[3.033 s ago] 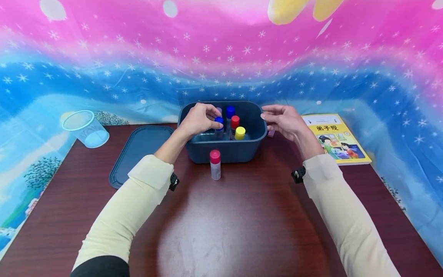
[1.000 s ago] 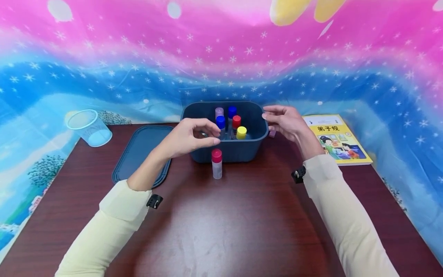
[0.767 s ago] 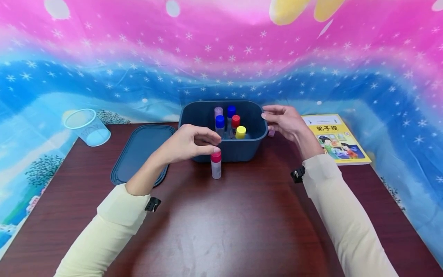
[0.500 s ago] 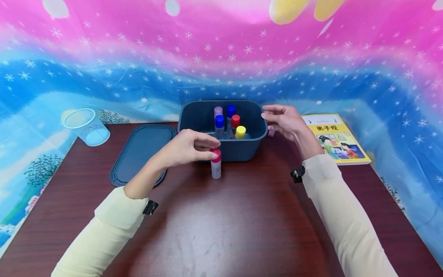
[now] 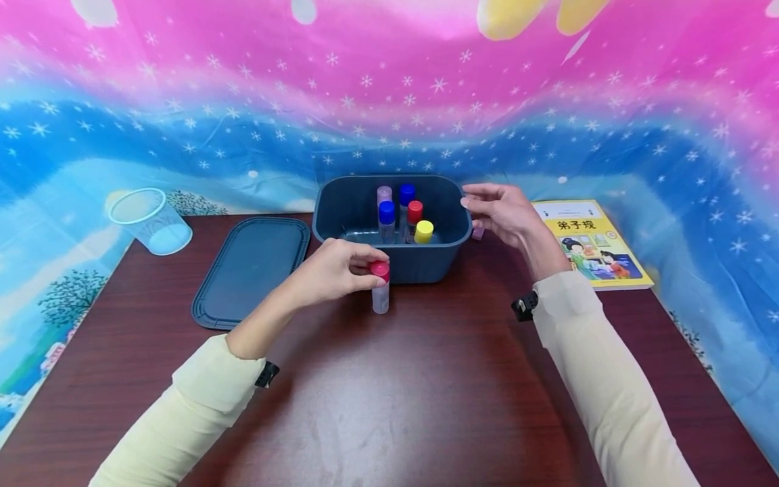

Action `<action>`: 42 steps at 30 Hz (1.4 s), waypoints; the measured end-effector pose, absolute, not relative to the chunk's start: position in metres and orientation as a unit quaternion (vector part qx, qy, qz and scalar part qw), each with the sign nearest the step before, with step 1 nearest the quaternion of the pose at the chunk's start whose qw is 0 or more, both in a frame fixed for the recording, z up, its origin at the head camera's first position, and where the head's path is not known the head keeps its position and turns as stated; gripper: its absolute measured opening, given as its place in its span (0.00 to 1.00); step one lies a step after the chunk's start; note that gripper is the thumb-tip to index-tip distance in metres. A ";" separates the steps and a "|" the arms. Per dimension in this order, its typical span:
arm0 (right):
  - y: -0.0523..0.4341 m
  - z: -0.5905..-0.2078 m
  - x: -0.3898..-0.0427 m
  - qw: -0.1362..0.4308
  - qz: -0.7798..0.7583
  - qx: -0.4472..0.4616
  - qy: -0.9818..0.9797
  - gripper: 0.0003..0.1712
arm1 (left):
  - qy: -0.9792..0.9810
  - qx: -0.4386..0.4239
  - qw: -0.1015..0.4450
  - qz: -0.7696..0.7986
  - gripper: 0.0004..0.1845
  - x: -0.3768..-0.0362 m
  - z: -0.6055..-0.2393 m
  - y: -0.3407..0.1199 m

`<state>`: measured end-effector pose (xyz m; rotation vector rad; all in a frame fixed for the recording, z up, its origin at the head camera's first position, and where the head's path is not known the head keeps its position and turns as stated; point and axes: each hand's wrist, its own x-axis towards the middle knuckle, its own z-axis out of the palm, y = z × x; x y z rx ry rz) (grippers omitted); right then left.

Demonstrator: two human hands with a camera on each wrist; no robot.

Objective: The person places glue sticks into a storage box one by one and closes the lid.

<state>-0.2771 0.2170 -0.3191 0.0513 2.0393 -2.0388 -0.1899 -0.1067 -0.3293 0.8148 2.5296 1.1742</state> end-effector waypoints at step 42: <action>0.218 -0.319 -0.277 0.130 -0.698 0.019 0.704 0.29 | 0.528 0.201 0.077 0.822 0.16 -0.212 -0.324 -0.150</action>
